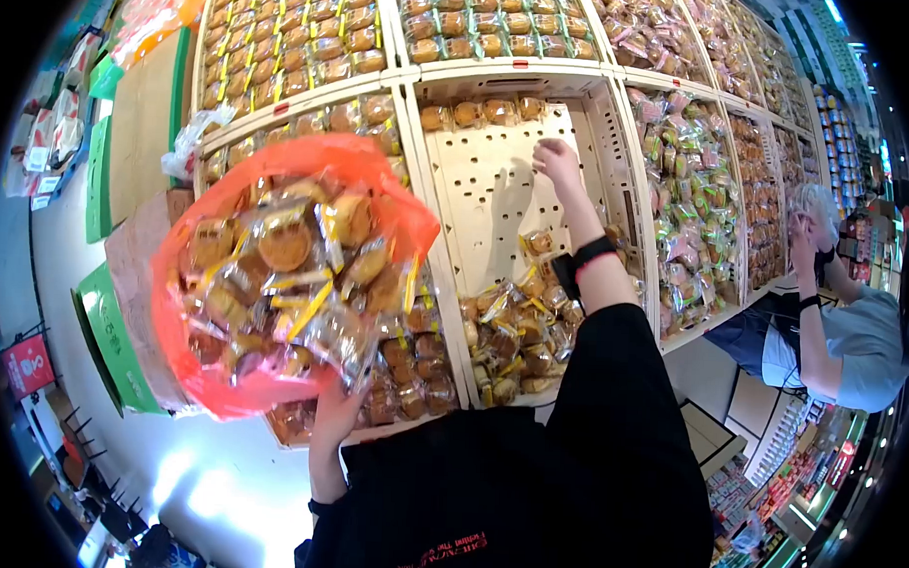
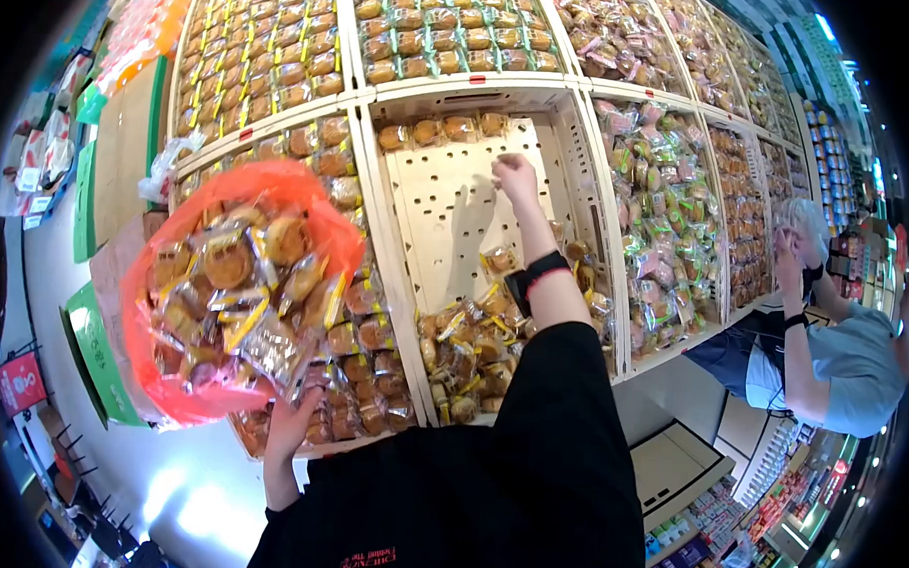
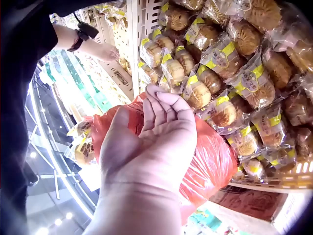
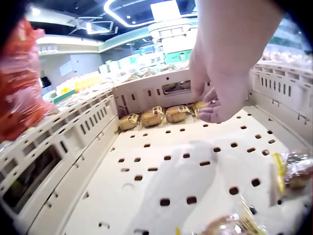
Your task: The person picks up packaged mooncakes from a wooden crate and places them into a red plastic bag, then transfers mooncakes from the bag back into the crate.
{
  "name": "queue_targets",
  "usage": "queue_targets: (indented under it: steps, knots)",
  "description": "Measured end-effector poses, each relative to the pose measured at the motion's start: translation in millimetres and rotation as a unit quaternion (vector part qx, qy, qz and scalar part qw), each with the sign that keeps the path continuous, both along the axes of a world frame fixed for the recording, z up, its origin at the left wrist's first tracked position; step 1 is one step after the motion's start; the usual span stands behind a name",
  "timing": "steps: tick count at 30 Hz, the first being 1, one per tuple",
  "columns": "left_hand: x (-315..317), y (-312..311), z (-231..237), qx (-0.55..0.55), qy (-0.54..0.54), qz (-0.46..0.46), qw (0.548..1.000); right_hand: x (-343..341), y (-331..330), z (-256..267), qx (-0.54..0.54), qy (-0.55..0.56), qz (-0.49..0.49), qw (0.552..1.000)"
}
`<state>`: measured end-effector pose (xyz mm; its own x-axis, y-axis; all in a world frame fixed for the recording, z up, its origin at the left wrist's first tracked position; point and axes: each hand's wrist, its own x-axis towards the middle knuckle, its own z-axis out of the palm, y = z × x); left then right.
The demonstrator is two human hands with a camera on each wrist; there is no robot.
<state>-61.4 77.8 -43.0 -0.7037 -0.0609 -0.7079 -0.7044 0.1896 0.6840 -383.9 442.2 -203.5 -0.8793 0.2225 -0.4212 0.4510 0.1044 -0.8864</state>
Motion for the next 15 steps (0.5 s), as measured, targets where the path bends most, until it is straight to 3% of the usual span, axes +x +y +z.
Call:
queue_targets:
  steps: [1, 3, 5, 7, 11, 15]
  knots:
    - [2, -1, 5, 0.018, 0.0, 0.009, 1.0, 21, -3, 12, -0.001, -0.004, 0.004, 1.0]
    - [13, -5, -13, 0.048, 0.088, 0.025, 0.995, 62, -9, 37, 0.042, -0.081, 0.244, 0.965]
    - [13, -5, -7, 0.064, 0.099, 0.025, 0.993, 98, -33, 89, 0.188, -0.187, 0.422, 0.867]
    - [12, -6, 1, 0.066, 0.112, 0.011, 0.991, 142, -34, 87, 0.307, -0.073, 0.53, 0.787]
    - [16, -7, 13, 0.091, 0.136, -0.002, 0.986, 194, -46, 93, 0.244, -0.117, 0.547, 0.792]
    - [23, -5, 24, 0.108, 0.161, 0.003, 0.981, 217, -53, 91, 0.349, -0.02, 0.52, 0.78]
